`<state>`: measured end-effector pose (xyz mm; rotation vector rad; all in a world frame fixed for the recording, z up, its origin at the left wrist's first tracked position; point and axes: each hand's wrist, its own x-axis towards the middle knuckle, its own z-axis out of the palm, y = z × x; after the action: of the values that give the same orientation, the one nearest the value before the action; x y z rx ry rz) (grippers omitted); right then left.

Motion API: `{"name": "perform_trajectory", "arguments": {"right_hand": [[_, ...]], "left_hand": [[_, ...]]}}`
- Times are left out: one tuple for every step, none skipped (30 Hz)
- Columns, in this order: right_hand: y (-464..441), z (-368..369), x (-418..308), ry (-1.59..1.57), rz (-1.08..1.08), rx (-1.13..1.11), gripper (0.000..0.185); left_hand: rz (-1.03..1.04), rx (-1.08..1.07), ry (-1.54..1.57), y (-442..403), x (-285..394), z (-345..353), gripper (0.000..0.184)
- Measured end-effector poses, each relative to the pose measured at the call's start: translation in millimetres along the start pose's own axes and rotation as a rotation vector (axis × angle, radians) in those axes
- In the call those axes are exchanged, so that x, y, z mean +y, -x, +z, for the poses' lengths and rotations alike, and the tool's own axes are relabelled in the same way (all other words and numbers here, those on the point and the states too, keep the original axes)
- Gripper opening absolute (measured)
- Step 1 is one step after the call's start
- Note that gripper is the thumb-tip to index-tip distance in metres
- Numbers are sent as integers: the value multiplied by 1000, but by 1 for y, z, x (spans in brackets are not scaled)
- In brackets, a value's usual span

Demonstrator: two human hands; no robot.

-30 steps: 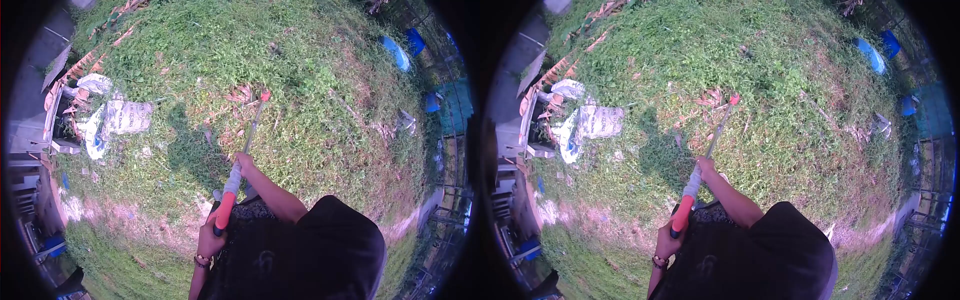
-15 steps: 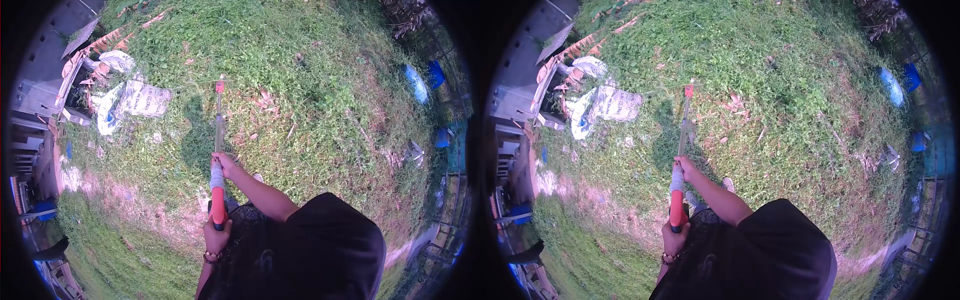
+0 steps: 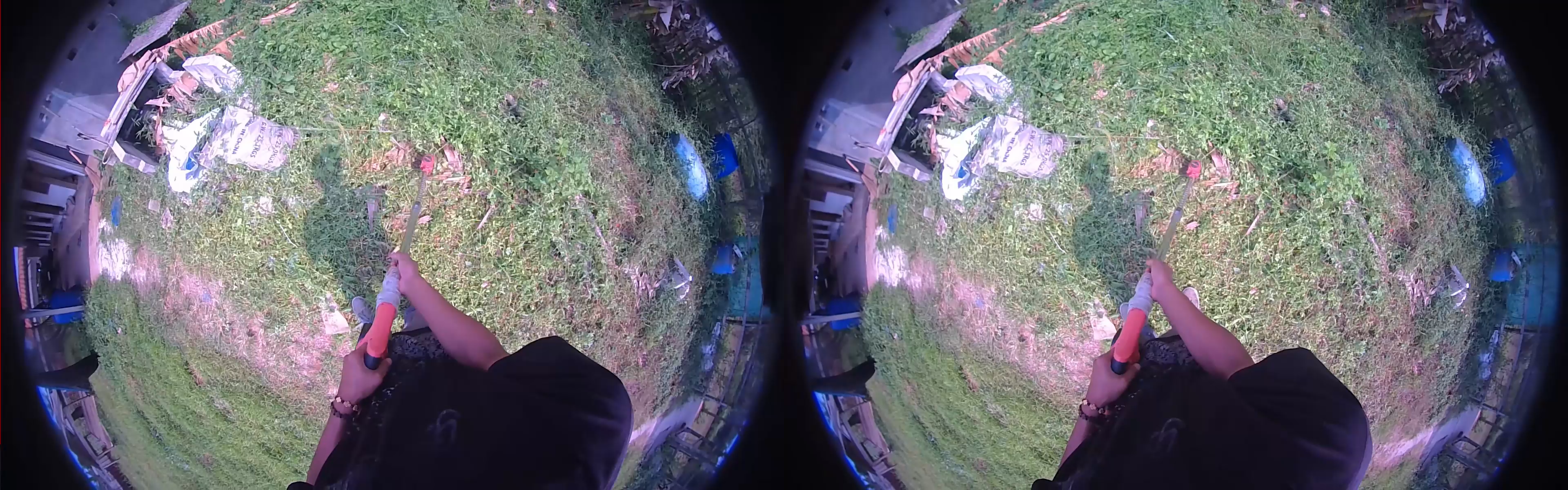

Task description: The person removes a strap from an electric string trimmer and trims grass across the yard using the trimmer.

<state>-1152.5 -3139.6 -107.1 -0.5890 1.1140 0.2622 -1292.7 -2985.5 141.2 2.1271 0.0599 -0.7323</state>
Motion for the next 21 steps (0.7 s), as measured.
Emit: {"name": "perform_trajectory", "arguments": {"right_hand": [[3,-3,1,32,-51,25,13],[7,-3,3,44,-61,84,12],[8,0,5,53,-77,97,12],[11,2,9,63,-91,112,11],[13,4,13,71,-105,126,11],[13,7,17,90,-104,124,10],[13,10,21,109,-103,124,10],[14,10,24,131,-103,125,10],[18,14,29,155,-102,105,9],[23,21,35,178,-102,82,9],[27,30,41,199,-102,58,9],[25,37,50,261,-88,45,9],[20,43,61,324,-74,31,9],[15,49,75,390,-58,15,9],[15,59,90,420,-61,-24,9],[16,70,106,451,-62,-64,9],[18,80,121,483,-63,-104,9],[46,98,126,550,-83,-99,9],[45,107,140,565,-51,-134,9],[45,117,155,580,-19,-168,9],[48,126,169,593,13,-200,10]], "left_hand": [[-10,-40,39,1,0,-6,27],[-18,-48,70,2,-4,-12,26],[-27,-55,102,2,-9,-17,25],[-38,-63,136,4,-15,-21,24],[-43,-65,135,6,-20,-25,24],[-48,-68,134,8,-25,-28,24],[-52,-73,135,11,-29,-30,24],[-45,-46,142,15,-33,-30,24],[-38,-18,149,20,-37,-30,24],[-30,12,155,25,-40,-30,24],[-29,45,165,30,-46,-29,24],[-28,78,173,36,-54,-28,24],[-27,113,181,39,-57,-30,23],[-47,146,194,44,-60,-33,23],[-69,183,208,51,-59,-39,22],[-94,222,222,57,-60,-44,21],[-136,245,253,63,-67,-48,21],[-178,270,286,69,-76,-51,21],[-219,296,319,74,-81,-55,20],[-230,333,325,78,-85,-58,21],[-240,368,331,82,-84,-61,21]]}}
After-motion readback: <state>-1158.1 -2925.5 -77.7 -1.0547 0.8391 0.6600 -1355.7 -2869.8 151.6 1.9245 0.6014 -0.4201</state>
